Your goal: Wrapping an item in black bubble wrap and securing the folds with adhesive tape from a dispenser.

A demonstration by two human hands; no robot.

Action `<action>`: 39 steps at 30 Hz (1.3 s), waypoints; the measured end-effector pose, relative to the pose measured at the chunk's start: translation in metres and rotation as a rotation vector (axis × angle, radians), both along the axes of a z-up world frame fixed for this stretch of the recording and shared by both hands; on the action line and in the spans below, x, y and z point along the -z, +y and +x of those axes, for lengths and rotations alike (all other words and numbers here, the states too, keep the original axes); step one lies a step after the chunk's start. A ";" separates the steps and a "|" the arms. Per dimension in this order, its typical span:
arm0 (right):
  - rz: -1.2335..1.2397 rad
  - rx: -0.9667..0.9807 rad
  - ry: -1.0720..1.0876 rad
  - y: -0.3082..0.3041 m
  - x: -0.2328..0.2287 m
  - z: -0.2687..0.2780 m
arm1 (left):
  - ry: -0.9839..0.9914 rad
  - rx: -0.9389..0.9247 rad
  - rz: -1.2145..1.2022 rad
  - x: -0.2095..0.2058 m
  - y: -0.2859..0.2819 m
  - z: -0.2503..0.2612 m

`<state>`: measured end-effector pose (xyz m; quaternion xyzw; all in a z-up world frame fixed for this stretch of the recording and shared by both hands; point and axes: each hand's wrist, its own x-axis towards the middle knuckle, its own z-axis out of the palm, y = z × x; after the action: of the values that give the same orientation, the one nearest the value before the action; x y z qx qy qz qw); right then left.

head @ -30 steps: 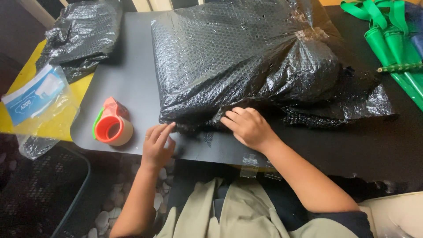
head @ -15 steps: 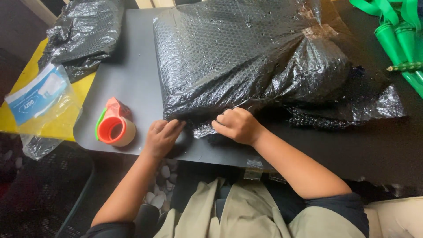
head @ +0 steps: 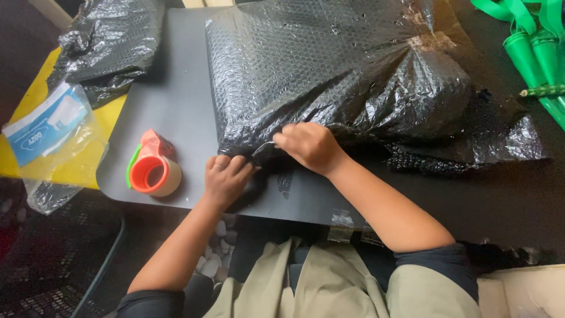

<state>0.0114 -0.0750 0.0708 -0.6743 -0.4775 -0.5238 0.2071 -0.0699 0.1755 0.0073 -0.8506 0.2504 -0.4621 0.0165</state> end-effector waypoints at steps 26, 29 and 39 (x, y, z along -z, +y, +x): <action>0.465 0.211 0.979 -0.200 -0.072 -0.151 | -0.245 -0.107 0.063 0.005 0.000 0.011; 0.389 0.463 1.206 -0.227 -0.046 -0.192 | -0.229 -0.069 0.047 -0.005 -0.007 0.007; 0.608 0.645 1.837 -0.194 0.036 -0.244 | -0.319 0.006 0.008 0.005 -0.001 0.017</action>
<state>-0.2327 -0.2690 0.0349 -0.8311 0.2236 0.0661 0.5049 -0.0532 0.1740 0.0025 -0.7656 0.2487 -0.5904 0.0580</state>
